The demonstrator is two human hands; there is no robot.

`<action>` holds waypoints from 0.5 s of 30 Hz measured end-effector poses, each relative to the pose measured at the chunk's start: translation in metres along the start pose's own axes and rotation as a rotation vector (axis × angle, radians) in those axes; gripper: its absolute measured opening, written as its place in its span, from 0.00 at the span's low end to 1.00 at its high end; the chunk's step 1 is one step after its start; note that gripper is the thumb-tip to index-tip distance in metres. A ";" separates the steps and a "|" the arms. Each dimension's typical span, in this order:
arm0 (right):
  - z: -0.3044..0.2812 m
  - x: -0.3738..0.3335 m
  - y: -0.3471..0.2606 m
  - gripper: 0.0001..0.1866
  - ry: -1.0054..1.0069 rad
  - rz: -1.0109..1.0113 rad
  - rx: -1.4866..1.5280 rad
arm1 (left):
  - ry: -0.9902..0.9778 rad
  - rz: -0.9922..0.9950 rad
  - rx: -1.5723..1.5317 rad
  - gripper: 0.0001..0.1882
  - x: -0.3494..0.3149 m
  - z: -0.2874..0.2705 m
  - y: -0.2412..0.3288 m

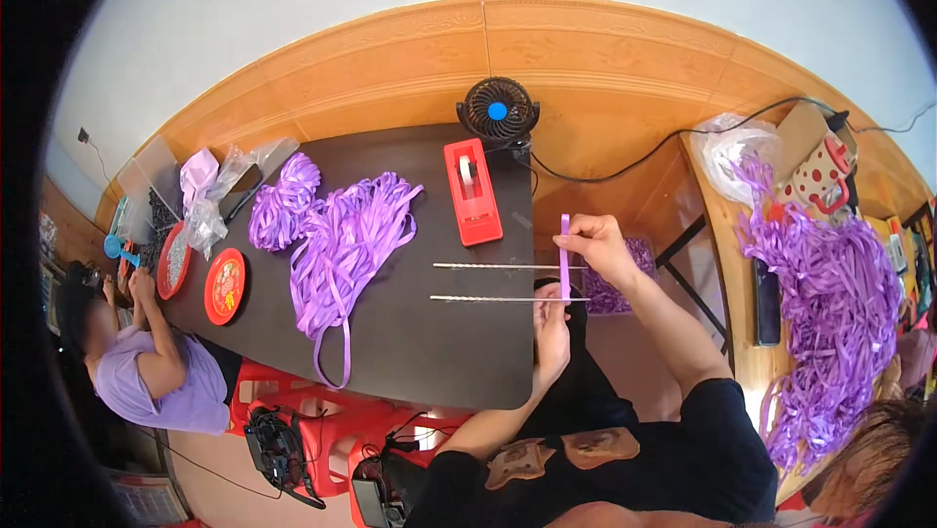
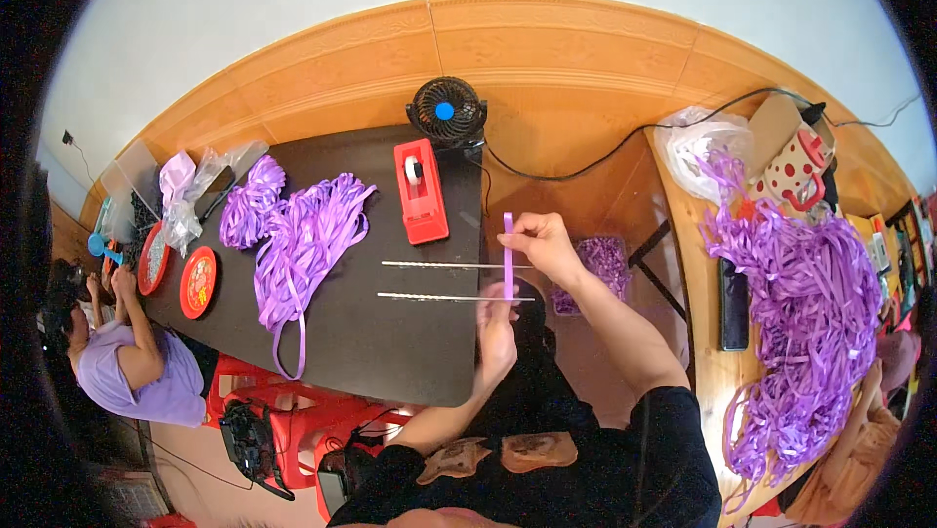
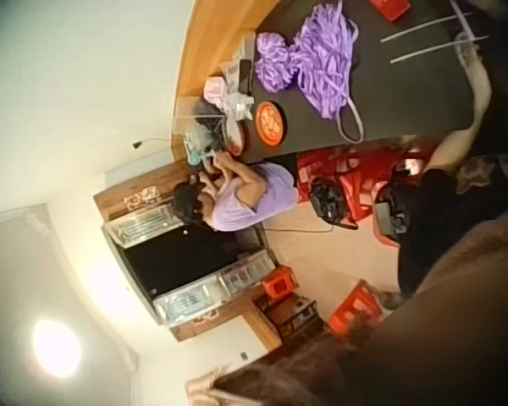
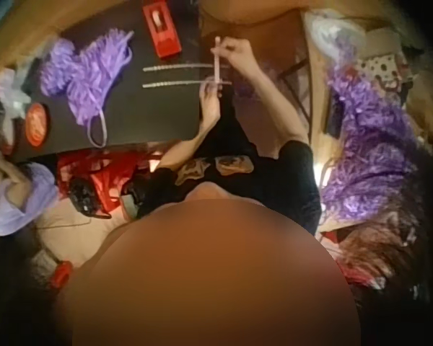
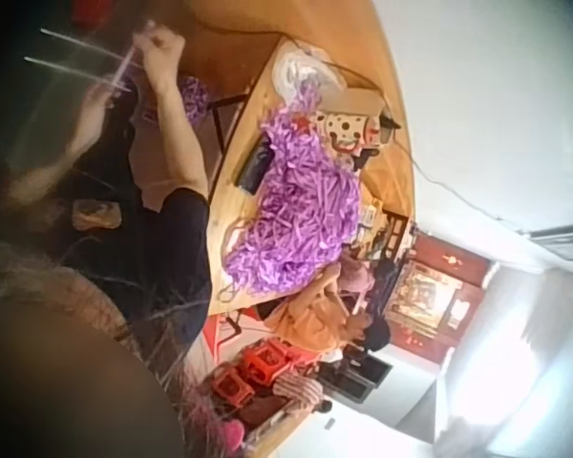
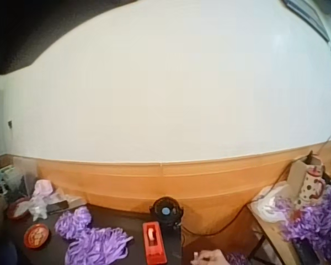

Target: Wrapping purple ribbon around metal rods and securing it with tape to assemble a toy part.

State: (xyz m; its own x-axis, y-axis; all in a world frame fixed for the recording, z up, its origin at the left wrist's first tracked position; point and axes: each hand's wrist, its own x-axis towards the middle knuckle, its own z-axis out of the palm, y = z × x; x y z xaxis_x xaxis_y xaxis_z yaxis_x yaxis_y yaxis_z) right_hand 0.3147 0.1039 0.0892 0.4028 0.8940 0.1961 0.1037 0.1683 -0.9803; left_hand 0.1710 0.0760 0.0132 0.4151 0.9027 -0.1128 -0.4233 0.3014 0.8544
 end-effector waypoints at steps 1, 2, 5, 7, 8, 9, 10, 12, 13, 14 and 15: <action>0.000 0.000 0.006 0.07 -0.002 0.005 0.001 | 0.017 0.023 -0.025 0.08 0.004 0.002 -0.002; 0.001 0.000 0.009 0.07 -0.001 0.122 0.074 | 0.033 0.045 -0.049 0.08 0.008 0.004 -0.003; 0.000 -0.003 0.017 0.05 -0.001 0.320 0.243 | 0.045 0.155 0.007 0.08 0.020 0.009 -0.006; -0.002 -0.005 0.023 0.06 0.011 0.468 0.378 | 0.059 0.174 -0.032 0.10 0.026 0.016 -0.011; 0.000 -0.006 0.020 0.06 0.022 0.504 0.419 | 0.077 0.202 -0.071 0.12 0.028 0.018 -0.010; 0.000 -0.006 0.020 0.06 0.022 0.504 0.423 | 0.077 0.201 -0.067 0.12 0.029 0.019 -0.008; 0.001 -0.006 0.020 0.05 0.030 0.530 0.432 | 0.051 0.184 -0.082 0.15 0.030 0.019 -0.006; 0.000 -0.008 0.023 0.05 0.043 0.551 0.442 | 0.015 0.179 -0.096 0.18 0.031 0.026 0.002; 0.000 -0.010 0.028 0.05 0.054 0.567 0.454 | 0.011 0.180 -0.095 0.18 0.035 0.022 -0.007; 0.004 -0.011 0.033 0.05 0.052 0.580 0.465 | -0.054 0.411 0.018 0.14 0.044 0.011 -0.022; -0.002 -0.014 0.046 0.04 0.038 0.615 0.492 | -0.137 0.629 0.125 0.11 0.046 0.017 -0.019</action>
State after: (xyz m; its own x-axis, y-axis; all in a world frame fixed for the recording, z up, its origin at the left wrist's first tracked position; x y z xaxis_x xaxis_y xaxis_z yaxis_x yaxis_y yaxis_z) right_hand 0.3160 0.0983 0.0414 0.2888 0.8731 -0.3928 -0.5588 -0.1794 -0.8096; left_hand 0.2119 0.1071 0.0008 0.2211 0.8453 0.4864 -0.5252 -0.3170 0.7897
